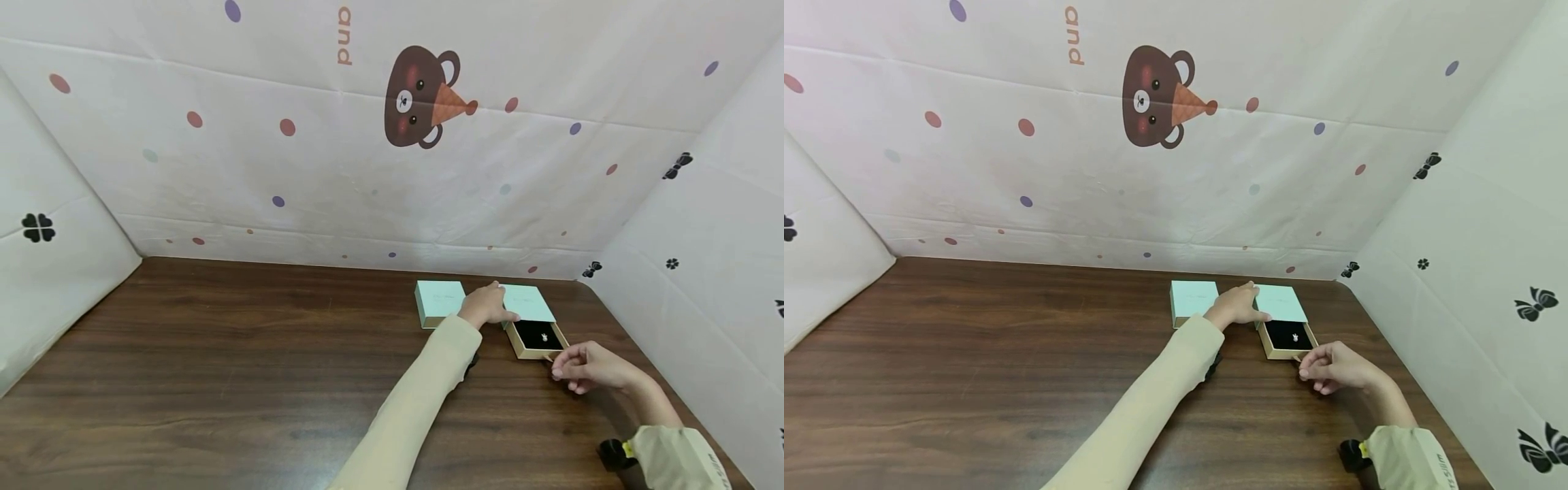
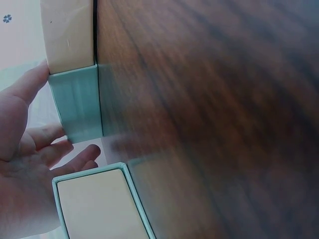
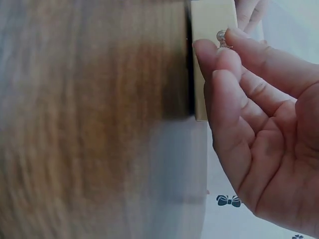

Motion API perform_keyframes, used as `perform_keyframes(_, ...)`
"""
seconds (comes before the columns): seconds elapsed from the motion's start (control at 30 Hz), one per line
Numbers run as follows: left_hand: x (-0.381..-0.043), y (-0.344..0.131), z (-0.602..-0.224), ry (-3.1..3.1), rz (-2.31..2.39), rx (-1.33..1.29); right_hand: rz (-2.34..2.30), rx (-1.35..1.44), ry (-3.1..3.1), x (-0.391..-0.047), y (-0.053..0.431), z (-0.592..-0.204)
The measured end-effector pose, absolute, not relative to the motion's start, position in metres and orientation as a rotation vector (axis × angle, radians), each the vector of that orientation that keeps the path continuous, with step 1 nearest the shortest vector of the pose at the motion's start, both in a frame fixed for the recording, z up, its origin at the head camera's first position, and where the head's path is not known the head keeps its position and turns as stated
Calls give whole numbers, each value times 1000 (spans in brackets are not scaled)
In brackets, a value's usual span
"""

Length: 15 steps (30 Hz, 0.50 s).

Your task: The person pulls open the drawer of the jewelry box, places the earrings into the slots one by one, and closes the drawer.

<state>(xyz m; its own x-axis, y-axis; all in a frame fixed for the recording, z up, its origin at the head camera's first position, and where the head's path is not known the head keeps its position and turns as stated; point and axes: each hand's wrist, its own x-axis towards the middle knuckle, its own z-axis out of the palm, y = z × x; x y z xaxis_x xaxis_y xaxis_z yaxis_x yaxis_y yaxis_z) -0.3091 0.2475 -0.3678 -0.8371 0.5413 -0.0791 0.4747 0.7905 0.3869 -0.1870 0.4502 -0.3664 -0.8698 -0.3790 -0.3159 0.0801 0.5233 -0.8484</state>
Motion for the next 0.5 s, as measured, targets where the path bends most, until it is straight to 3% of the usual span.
perform_keyframes(0.3, -310, 249, -370, 2797, 528, 783, -1267, -479, 2299, -190, 452, -358)
perform_keyframes(0.5, -311, 249, -371, 2799, 534, 779, -1244, -450, 2360, -190, 449, -355)
